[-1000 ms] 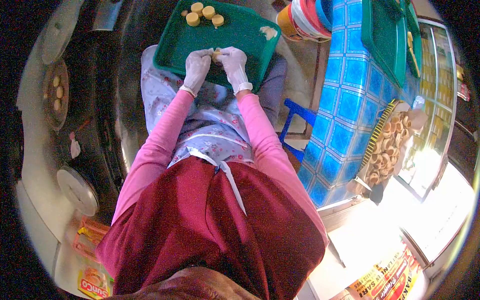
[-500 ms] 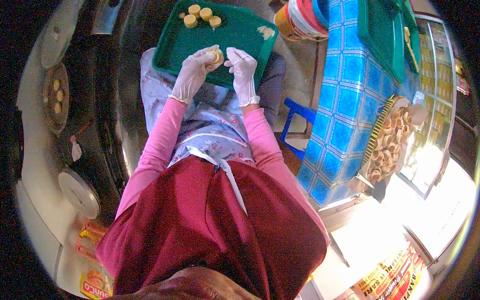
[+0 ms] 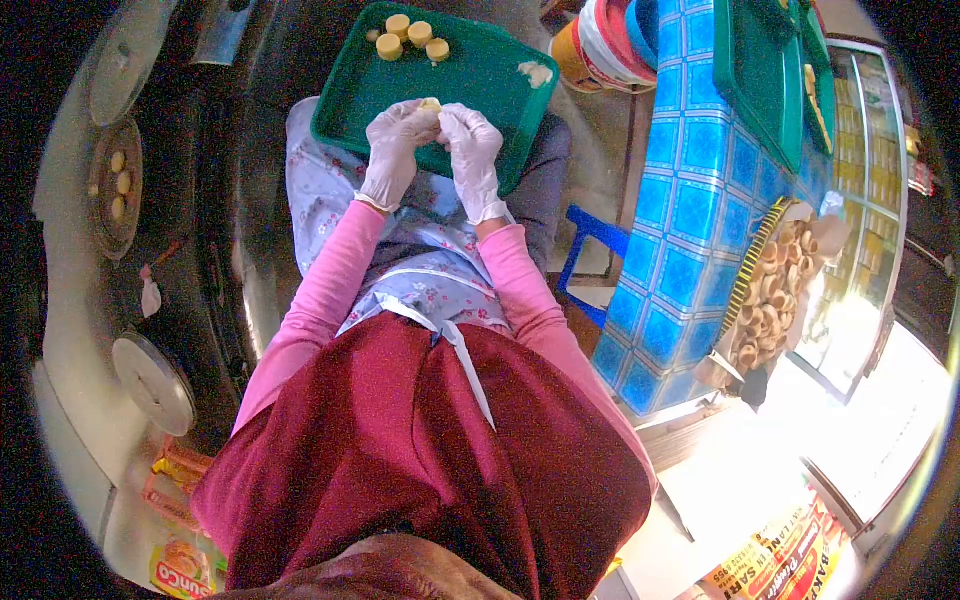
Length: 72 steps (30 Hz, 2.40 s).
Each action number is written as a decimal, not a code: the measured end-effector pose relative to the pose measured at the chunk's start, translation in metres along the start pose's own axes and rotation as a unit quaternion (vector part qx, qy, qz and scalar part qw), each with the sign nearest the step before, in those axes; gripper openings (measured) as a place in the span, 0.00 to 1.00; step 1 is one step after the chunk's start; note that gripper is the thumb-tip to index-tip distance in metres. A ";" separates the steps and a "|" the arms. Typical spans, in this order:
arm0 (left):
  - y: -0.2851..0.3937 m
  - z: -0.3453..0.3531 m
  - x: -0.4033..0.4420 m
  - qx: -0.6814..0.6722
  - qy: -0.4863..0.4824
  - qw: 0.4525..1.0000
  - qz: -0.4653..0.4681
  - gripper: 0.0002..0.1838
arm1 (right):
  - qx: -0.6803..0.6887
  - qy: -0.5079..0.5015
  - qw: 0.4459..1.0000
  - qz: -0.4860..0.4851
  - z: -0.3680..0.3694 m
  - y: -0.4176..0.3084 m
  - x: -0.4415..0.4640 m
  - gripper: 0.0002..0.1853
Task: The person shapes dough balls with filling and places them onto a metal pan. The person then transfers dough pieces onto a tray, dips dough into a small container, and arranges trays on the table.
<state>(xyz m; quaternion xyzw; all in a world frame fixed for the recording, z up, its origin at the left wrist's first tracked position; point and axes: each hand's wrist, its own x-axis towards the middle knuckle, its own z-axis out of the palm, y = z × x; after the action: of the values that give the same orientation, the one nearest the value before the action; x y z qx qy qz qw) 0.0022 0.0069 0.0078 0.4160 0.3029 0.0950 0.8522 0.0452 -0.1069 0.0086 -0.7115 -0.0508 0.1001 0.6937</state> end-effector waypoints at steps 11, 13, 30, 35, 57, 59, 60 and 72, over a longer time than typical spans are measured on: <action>0.003 0.002 -0.002 -0.116 -0.115 0.985 -0.059 0.16 | 0.064 0.030 0.996 -0.054 -0.023 -0.010 -0.011 0.20; 0.015 0.013 -0.009 -0.112 -0.124 0.981 -0.094 0.17 | 0.216 -0.030 0.968 0.121 -0.032 -0.025 -0.005 0.16; 0.035 0.022 -0.013 0.108 -0.256 0.952 -0.128 0.30 | 0.299 -0.170 0.926 0.156 -0.070 -0.035 -0.003 0.14; 0.035 0.027 -0.008 0.079 -0.251 0.950 -0.168 0.26 | 0.010 -0.148 0.987 0.058 -0.082 -0.048 -0.012 0.17; 0.012 0.053 -0.021 0.024 -0.194 0.972 -0.128 0.12 | -0.355 -0.016 0.883 -0.306 -0.069 -0.023 -0.039 0.36; 0.015 0.055 -0.024 0.037 -0.204 0.970 -0.125 0.13 | -0.395 -0.033 0.870 -0.292 -0.072 -0.026 -0.040 0.37; 0.017 0.057 -0.026 0.044 -0.208 0.969 -0.123 0.14 | -0.415 -0.042 0.863 -0.285 -0.072 -0.028 -0.041 0.37; -0.008 0.050 -0.028 -0.106 -0.222 0.941 -0.230 0.15 | -0.153 -0.046 0.975 -0.151 -0.075 -0.023 -0.022 0.34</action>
<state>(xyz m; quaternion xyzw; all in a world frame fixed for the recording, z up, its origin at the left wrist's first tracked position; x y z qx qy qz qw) 0.0088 -0.0424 0.0378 0.2529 0.1815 -0.1674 0.9355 0.0411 -0.1841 0.0347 -0.7881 -0.2044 0.0178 0.5804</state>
